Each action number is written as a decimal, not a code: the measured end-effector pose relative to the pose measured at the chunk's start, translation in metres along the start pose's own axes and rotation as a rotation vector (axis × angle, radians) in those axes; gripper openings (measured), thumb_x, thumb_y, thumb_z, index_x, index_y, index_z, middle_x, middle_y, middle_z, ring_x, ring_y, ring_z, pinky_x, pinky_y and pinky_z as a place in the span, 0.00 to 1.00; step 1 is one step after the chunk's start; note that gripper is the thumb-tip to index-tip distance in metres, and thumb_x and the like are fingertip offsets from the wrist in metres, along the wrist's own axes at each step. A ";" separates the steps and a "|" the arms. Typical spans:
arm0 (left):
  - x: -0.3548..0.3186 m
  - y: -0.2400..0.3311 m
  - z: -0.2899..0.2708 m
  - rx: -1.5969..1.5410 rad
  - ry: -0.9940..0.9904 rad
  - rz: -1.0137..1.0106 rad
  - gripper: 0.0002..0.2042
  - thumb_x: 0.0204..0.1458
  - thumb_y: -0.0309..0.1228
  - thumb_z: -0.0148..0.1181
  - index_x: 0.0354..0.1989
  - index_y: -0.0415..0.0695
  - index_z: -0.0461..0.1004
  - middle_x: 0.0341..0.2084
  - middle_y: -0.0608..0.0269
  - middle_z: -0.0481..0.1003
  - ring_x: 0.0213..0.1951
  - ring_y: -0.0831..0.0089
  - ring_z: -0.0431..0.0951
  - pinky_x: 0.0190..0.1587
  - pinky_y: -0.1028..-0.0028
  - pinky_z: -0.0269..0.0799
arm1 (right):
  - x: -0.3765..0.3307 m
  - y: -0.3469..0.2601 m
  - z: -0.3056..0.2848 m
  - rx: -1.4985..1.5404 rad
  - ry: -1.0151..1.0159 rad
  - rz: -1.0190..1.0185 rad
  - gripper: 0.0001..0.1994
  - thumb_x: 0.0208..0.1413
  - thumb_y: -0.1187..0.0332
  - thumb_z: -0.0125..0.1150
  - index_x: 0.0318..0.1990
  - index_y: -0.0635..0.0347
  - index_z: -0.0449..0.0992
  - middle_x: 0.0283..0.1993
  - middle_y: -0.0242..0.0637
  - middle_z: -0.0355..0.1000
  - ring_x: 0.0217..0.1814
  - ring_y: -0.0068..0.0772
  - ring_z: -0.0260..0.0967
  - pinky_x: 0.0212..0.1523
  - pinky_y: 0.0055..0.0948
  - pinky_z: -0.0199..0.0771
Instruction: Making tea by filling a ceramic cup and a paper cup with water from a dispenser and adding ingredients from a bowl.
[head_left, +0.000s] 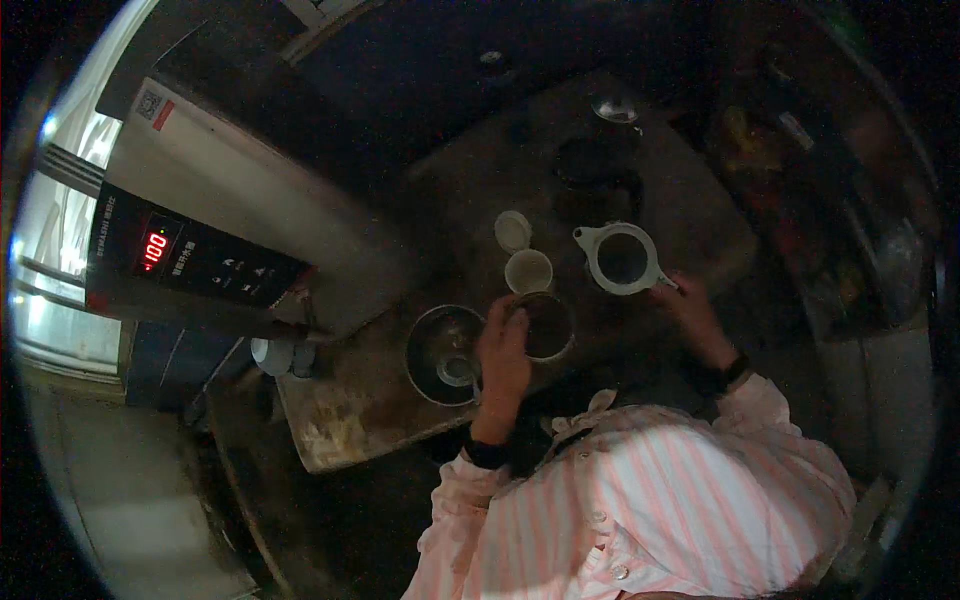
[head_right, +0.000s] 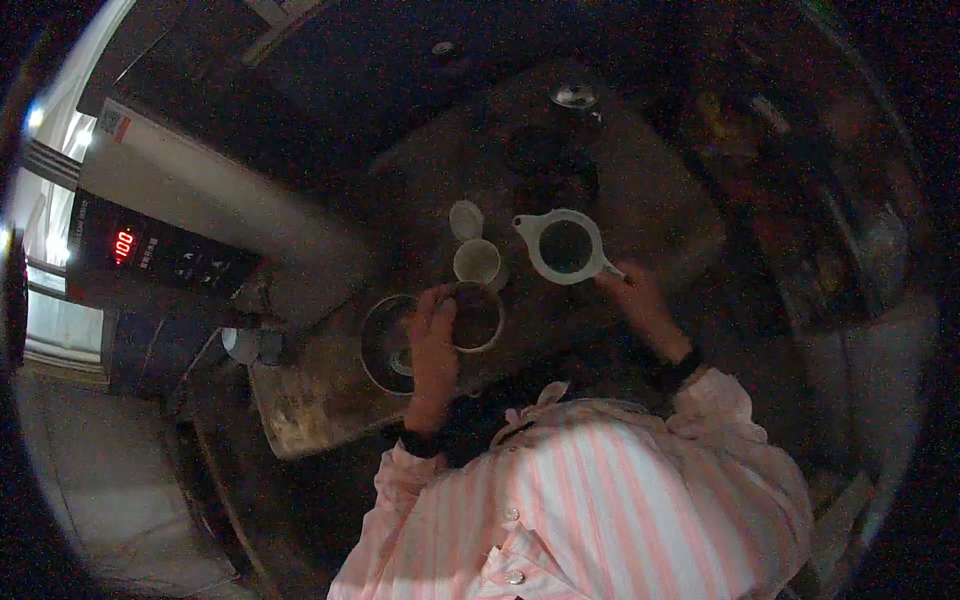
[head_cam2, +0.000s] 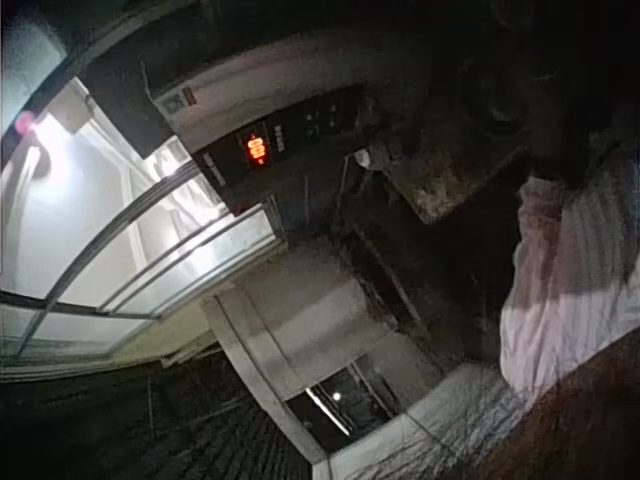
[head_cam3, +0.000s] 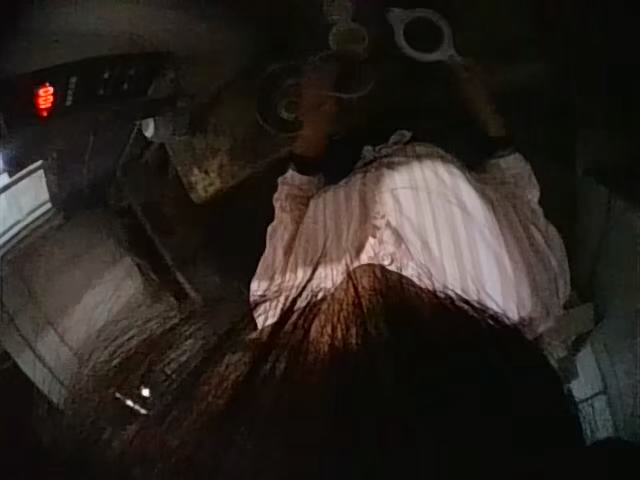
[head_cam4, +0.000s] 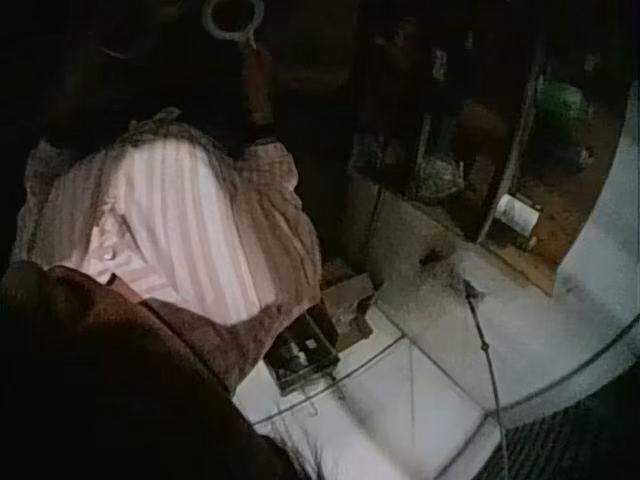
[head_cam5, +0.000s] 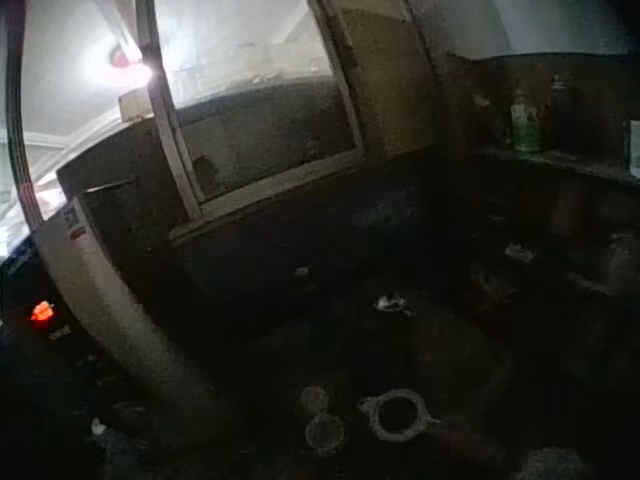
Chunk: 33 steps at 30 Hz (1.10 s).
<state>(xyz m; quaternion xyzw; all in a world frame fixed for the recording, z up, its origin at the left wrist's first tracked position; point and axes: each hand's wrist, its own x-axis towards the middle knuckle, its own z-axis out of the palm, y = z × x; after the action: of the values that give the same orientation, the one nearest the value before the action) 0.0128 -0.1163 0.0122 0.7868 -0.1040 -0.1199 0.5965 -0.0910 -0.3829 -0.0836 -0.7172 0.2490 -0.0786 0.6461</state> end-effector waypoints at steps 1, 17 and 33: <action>-0.004 0.011 0.005 -0.009 -0.009 0.012 0.13 0.53 0.32 0.49 0.43 0.38 0.72 0.39 0.53 0.71 0.38 0.69 0.71 0.40 0.71 0.66 | -0.012 -0.024 0.000 -0.109 0.013 -0.047 0.13 0.51 0.61 0.58 0.36 0.62 0.75 0.30 0.29 0.70 0.33 0.23 0.64 0.35 0.26 0.64; -0.050 0.000 -0.074 0.645 0.620 0.214 0.11 0.46 0.33 0.60 0.37 0.44 0.72 0.30 0.56 0.71 0.28 0.59 0.73 0.30 0.65 0.69 | -0.037 -0.094 0.155 0.029 -0.691 -0.113 0.13 0.54 0.61 0.57 0.38 0.63 0.76 0.35 0.29 0.70 0.35 0.19 0.63 0.37 0.23 0.65; 0.007 0.042 -0.223 1.038 0.709 0.657 0.22 0.43 0.23 0.53 0.51 0.42 0.65 0.45 0.52 0.67 0.50 0.49 0.64 0.50 0.59 0.63 | -0.004 -0.124 0.273 0.111 -0.927 0.158 0.15 0.53 0.57 0.57 0.39 0.59 0.74 0.37 0.29 0.68 0.36 0.22 0.66 0.35 0.21 0.69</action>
<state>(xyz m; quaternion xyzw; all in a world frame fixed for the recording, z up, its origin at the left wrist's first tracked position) 0.0882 0.0740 0.1105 0.8890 -0.1790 0.3946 0.1478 0.0556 -0.1341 -0.0050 -0.6198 -0.0167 0.2861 0.7306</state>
